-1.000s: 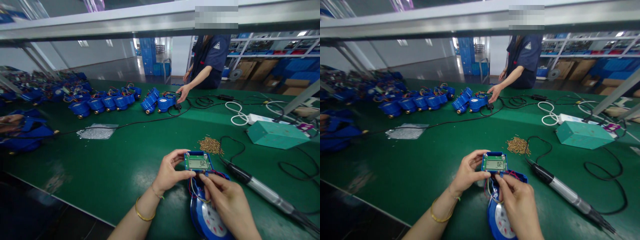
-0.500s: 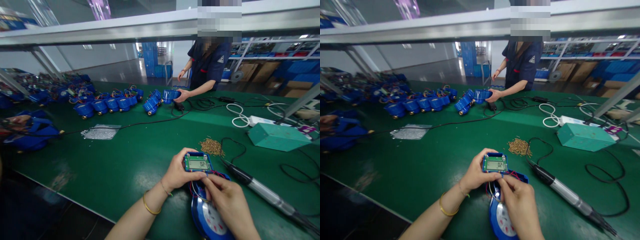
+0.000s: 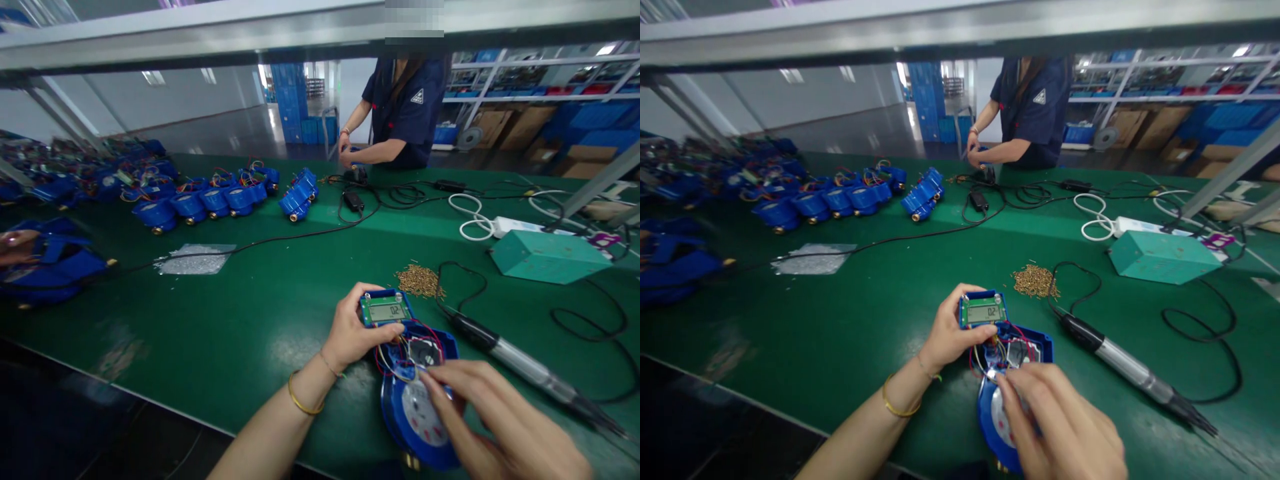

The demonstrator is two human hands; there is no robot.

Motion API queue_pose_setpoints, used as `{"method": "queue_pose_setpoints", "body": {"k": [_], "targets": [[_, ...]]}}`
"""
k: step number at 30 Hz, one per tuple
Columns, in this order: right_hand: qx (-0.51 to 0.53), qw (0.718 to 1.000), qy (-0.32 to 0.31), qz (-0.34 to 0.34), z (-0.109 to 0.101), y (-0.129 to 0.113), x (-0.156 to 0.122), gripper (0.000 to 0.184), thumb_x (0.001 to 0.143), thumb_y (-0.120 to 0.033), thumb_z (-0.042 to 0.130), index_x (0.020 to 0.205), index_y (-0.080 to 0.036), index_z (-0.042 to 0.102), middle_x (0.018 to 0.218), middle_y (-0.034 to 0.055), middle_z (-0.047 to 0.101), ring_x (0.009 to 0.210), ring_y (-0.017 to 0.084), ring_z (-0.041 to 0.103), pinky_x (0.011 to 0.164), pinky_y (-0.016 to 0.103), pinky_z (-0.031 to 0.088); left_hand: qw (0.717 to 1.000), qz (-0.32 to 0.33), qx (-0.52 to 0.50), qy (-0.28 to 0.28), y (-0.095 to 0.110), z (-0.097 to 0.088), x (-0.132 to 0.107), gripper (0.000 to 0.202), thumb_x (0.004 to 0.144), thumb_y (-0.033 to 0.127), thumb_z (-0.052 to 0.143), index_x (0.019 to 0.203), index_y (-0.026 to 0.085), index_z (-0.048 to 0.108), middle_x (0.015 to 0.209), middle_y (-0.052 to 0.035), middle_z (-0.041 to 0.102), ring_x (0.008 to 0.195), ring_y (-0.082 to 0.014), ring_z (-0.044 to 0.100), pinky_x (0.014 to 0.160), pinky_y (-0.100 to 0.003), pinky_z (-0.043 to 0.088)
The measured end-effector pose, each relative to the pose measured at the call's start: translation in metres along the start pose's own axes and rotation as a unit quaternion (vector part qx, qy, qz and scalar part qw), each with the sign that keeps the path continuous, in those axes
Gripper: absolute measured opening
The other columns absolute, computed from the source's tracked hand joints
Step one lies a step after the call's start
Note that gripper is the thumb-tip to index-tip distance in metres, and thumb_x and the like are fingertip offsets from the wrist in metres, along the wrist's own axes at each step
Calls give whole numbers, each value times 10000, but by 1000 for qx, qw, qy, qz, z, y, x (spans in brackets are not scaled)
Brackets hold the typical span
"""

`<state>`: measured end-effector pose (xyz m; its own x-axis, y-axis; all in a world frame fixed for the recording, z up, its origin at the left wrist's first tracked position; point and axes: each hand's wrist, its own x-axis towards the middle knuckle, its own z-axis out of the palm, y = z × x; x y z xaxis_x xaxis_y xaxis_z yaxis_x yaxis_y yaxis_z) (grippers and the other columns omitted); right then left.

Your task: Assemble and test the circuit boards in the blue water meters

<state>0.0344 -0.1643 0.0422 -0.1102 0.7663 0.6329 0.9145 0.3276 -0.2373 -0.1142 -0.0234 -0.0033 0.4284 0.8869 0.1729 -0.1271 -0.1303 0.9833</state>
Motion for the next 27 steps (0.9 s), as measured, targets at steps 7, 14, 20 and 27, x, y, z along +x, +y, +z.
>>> {"method": "queue_pose_setpoints", "body": {"k": [7, 14, 20, 27], "targets": [[4, 980, -98, -173, 36, -15, 13, 400, 952, -40, 348, 1111, -191, 683, 1100, 41, 717, 816, 188, 660, 695, 297, 528, 999, 7, 50, 8, 7, -1, 2, 506, 643, 343, 856, 1046, 160, 611, 931, -40, 693, 830, -171, 643, 750, -260, 511], [-12, 971, -95, -218, 30, 9, 9, 354, 973, -59, 353, 1091, -89, 686, 1036, 93, 721, 933, 248, 664, 813, 387, 567, 1000, -14, 13, -10, 2, -3, 2, 515, 654, 345, 859, 1061, 167, 599, 938, -27, 685, 824, -157, 635, 754, -246, 500], [70, 992, -11, -103, 24, 32, -11, 212, 1002, -157, 498, 1132, -116, 660, 1065, 90, 726, 977, 192, 696, 920, 299, 565, 999, 0, -41, -14, -1, 1, -4, 556, 615, 321, 885, 1069, 175, 600, 962, -30, 686, 828, -156, 647, 746, -241, 522], [120, 989, 72, 52, 34, 24, -15, 159, 951, -329, 656, 1007, -181, 642, 888, 35, 726, 777, 163, 719, 734, 226, 597, 998, 57, 29, 3, 7, 15, -11, 581, 628, 317, 885, 1127, 207, 608, 1029, -41, 700, 902, -198, 682, 823, -302, 555]]}}
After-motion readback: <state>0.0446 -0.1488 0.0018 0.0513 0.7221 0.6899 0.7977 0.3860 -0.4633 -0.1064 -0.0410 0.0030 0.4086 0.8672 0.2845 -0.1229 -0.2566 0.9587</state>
